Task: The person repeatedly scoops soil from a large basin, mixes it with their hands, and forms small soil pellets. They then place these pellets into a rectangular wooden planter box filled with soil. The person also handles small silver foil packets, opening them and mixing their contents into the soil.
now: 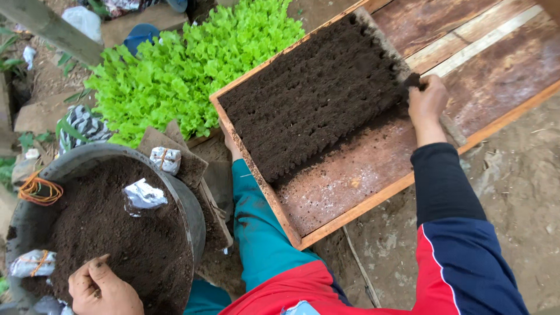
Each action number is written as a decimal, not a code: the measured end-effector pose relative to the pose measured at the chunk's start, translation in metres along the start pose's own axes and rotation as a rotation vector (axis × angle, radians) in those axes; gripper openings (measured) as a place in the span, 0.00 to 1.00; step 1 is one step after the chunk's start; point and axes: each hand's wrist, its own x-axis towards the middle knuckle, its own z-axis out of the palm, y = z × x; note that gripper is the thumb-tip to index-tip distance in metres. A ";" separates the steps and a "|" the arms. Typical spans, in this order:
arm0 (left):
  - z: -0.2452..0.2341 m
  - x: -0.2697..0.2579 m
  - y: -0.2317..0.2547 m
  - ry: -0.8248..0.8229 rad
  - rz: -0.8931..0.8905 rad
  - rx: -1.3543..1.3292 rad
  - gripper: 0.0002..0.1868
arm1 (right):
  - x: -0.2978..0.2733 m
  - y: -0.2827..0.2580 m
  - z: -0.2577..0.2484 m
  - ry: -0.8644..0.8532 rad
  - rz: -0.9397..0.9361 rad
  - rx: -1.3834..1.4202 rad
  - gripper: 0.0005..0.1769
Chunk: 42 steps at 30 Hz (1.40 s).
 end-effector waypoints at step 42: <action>-0.069 0.011 0.002 0.171 -0.228 -0.545 0.09 | -0.282 -0.518 -0.041 -0.252 -1.183 0.068 0.05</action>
